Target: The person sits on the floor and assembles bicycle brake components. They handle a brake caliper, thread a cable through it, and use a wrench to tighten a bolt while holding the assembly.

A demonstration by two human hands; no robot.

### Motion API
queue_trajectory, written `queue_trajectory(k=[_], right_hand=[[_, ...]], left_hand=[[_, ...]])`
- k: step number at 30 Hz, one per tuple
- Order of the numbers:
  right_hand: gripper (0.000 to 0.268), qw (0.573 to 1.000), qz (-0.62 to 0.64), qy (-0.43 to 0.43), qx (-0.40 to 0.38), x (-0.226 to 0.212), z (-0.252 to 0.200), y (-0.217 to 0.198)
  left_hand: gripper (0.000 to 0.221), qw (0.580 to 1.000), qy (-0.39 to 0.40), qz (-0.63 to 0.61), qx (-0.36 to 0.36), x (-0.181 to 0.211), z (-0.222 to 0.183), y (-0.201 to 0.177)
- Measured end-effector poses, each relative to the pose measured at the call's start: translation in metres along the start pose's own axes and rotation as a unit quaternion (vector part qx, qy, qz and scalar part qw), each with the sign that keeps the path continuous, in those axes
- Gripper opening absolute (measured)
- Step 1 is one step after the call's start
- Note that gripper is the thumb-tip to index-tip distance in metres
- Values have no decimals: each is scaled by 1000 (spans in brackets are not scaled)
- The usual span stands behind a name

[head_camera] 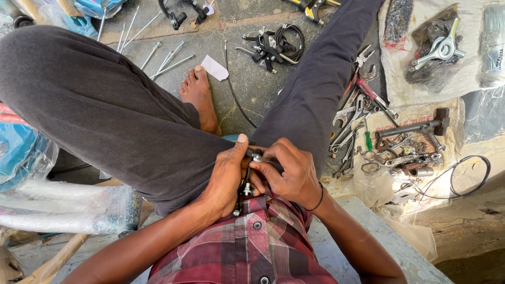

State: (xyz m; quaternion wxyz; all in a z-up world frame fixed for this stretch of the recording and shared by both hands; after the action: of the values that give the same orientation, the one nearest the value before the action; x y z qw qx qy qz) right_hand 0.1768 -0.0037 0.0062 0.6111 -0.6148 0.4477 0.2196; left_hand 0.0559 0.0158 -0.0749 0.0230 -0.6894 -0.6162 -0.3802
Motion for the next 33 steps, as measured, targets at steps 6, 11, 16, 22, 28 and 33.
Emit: queue_trajectory(k=[6,11,16,22,28,33], right_hand=[[15,999,1,-52,-1,1,-10,1],[16,949,63,254,-174,71,0,9],[16,968,-109,23,-225,15,22,-33],[16,916,-265,-100,-283,-28,43,-21],[16,888,-207,104,-398,11,31,-1],[19,907,-165,85,-379,23,23,-18]], left_hand=[[59,1000,12,-6,-2,-1,-4,-1],[64,999,43,-6,-25,1,-4,1],[63,999,39,5,-32,3,-3,3],[62,998,48,18,-38,5,-6,7],[64,996,78,13,-31,5,-9,3],[62,993,107,6,-45,3,-7,3]])
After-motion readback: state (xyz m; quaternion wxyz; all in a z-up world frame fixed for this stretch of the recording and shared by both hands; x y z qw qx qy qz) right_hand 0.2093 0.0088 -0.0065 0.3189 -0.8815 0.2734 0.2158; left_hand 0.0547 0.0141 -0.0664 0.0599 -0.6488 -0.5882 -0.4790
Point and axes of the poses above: each hand's wrist, its own z-axis towards the middle knuckle, its own y-axis out of the palm, x = y × z, the point moved 8 cm from there along z, towards the middle knuckle, and after that the axes turned 15 degrees about y, right-handed, at the moved point
